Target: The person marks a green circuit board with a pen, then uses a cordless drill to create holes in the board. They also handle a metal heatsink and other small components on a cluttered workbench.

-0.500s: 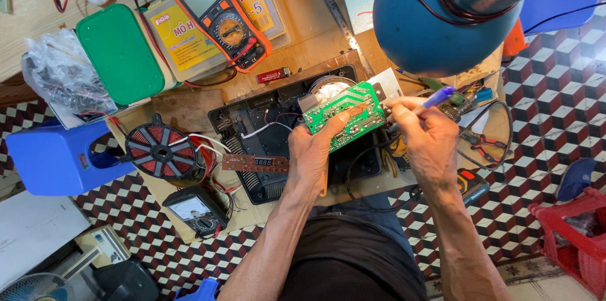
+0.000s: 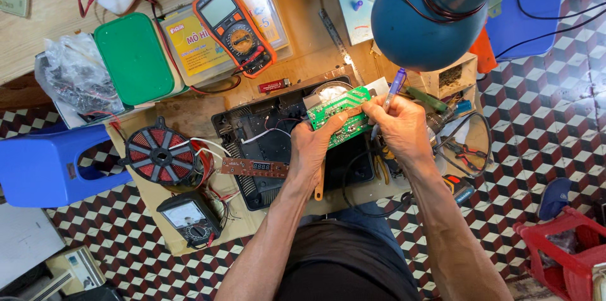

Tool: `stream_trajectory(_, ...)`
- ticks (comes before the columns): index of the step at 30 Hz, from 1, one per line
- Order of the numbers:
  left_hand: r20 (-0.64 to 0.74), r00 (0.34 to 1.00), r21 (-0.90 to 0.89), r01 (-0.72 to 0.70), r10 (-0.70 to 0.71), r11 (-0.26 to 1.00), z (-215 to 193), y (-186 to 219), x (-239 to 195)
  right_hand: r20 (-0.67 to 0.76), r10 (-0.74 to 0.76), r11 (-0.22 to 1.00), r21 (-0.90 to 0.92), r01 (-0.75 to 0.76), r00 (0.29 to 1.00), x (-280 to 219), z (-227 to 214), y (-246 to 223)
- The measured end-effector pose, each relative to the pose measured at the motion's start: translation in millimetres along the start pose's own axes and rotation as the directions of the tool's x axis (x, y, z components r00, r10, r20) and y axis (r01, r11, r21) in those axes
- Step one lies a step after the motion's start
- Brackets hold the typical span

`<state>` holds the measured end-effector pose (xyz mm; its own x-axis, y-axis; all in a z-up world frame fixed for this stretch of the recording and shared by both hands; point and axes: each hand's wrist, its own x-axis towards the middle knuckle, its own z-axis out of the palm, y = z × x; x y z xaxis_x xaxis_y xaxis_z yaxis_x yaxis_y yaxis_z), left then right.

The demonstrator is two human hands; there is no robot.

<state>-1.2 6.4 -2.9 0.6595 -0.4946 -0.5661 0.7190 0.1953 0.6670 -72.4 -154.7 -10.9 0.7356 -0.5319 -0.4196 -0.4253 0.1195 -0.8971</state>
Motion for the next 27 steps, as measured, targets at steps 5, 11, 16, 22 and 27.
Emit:
stream_trajectory(5, -0.037, 0.999, 0.122, 0.038, -0.034, 0.992, -6, -3, -6, -0.078, 0.024, 0.968, 0.25, -0.003, 0.997, -15, -6, -11)
stream_trajectory(11, -0.003, 1.0, 0.042, 0.022, -0.021, 0.999, -17, -1, -25, -0.159, 0.029, 0.936, 0.351, 0.029, 0.987, -37, -17, -19)
stream_trajectory(16, -0.098, 0.995, 0.161, 0.036, -0.021, 0.986, -33, 6, -45, -0.179, 0.06, 0.875, 0.484, 0.035, 0.982, -52, -20, -23)
stream_trajectory(22, -0.202, 0.93, 0.373, -0.216, 0.306, 0.902, -19, 2, -86, -0.283, 0.104, 0.857, 0.512, 0.058, 0.953, -86, -10, -34)
stream_trajectory(27, 0.06, 0.998, 0.037, 0.016, -0.018, 0.999, 23, -15, -96, -0.323, 0.129, 0.825, 0.56, 0.079, 0.938, -116, 7, -33)
